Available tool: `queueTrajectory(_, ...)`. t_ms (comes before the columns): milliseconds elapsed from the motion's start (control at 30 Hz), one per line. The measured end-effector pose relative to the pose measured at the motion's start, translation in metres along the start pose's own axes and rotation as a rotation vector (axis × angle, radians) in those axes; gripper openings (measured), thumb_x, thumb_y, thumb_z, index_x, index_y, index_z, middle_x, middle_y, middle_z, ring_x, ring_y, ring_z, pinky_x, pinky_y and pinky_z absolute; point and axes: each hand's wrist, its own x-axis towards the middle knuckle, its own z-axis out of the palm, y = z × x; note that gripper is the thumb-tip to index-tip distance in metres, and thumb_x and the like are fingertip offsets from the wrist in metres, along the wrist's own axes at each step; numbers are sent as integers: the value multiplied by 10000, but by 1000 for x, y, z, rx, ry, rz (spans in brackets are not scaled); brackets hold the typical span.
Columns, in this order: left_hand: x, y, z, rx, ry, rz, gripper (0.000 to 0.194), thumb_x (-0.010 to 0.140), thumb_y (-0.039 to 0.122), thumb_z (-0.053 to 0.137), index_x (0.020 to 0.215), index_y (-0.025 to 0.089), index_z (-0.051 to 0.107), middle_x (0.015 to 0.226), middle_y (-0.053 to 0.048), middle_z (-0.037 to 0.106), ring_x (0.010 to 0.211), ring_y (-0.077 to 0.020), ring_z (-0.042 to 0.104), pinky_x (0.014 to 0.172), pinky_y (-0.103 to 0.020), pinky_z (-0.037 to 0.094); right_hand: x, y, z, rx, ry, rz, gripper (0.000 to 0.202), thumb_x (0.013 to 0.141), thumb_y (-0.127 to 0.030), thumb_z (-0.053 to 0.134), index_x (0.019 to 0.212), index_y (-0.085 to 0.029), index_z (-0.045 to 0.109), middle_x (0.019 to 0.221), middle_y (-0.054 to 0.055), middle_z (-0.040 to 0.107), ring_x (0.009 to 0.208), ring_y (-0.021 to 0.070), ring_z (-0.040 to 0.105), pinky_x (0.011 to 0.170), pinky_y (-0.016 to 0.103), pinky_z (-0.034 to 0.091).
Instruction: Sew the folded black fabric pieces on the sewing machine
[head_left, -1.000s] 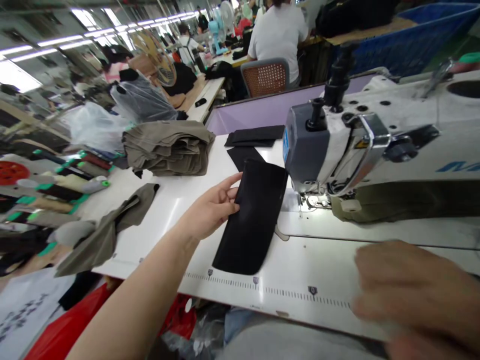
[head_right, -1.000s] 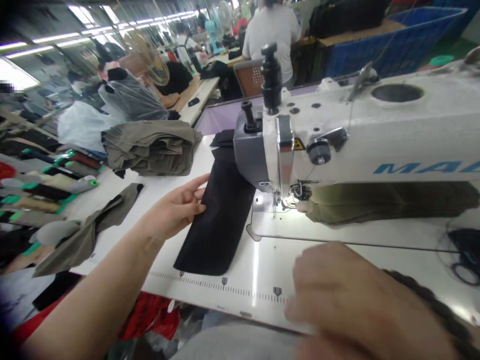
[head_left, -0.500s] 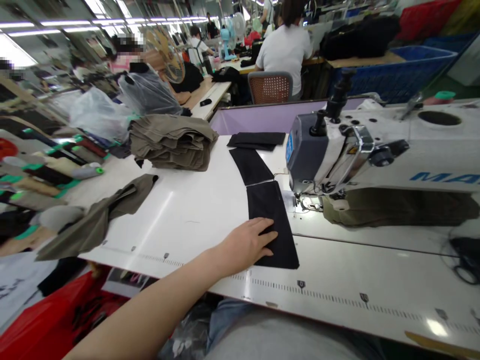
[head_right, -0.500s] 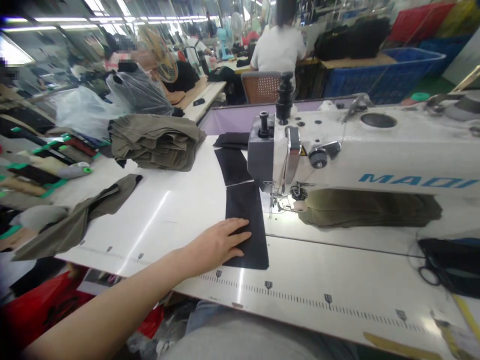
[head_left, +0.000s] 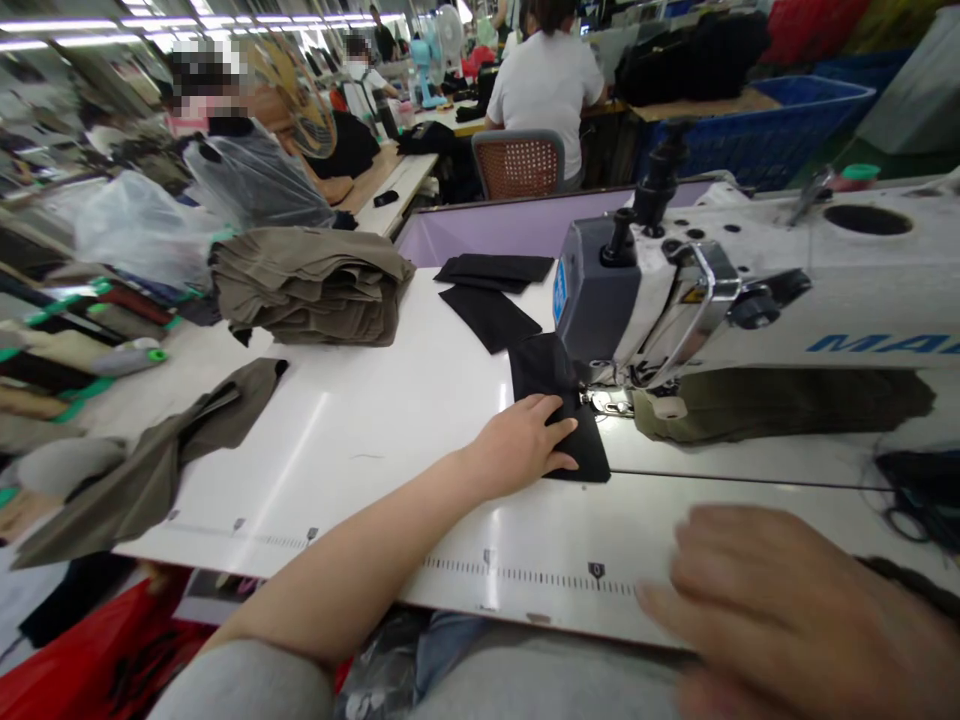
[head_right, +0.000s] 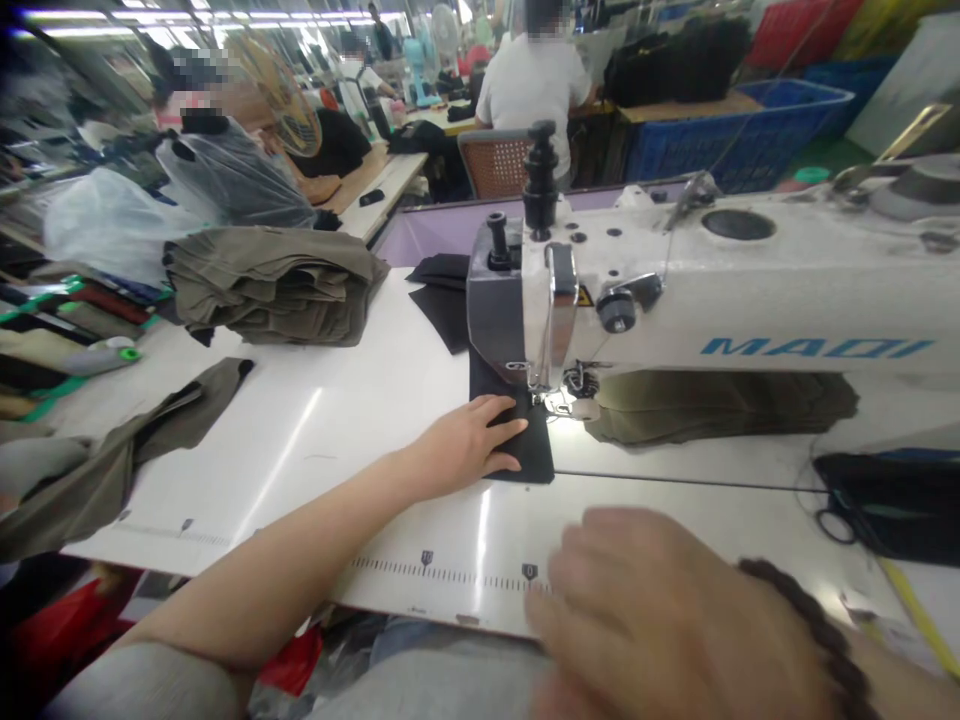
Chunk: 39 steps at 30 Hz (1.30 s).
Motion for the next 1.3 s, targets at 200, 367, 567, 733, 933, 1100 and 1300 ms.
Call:
queueTrajectory(200,14,-11,-8,-29,-89,8,428,824,401,548,1146,119,570,1164,-133,523,1065,-248,518,888,-336,452,45,50,47,-197,-33,79,295,908,-292,372,944,-143,623,626,25,566,558,137,512,506,283,318)
queueTrajectory(367,15,-16,-5,-52,-73,2,420,816,382,564,1143,118,568,1199,-132,505,1110,-252,490,918,-342,440,35,58,62,-158,-47,103,310,911,-323,371,1001,-162,620,626,14,578,558,125,530,511,267,309)
queueTrajectory(567,15,-21,3,-79,-13,16,434,810,382,570,1143,103,559,1224,-145,488,1149,-258,462,959,-363,412,35,59,62,-149,-55,150,318,913,-326,359,1026,-163,608,648,16,593,560,122,535,501,264,294)
queueTrajectory(733,17,-24,5,-94,-5,19,433,811,373,571,1141,92,561,1223,-150,488,1149,-264,458,961,-367,411,36,59,66,-126,-54,176,304,906,-309,373,1039,-151,596,665,14,600,567,130,545,496,269,302)
queueTrajectory(933,18,-26,7,-105,19,17,420,818,379,561,1135,103,562,1208,-146,498,1145,-254,463,947,-375,426,37,60,67,-90,-63,205,306,902,-300,374,1054,-144,589,683,27,621,577,125,558,488,256,320)
queueTrajectory(1100,18,-27,6,-115,8,2,422,810,378,570,1131,104,567,1199,-150,506,1143,-263,462,934,-383,438,38,60,67,-54,-59,219,305,901,-286,371,1067,-144,584,723,38,645,618,131,583,521,250,365)
queueTrajectory(1300,18,-25,3,-124,13,0,408,809,356,576,1126,99,573,1202,-144,506,1132,-263,466,947,-378,427,37,60,70,-62,-17,249,323,908,-314,360,1065,-156,593,790,66,675,665,143,611,559,246,411)
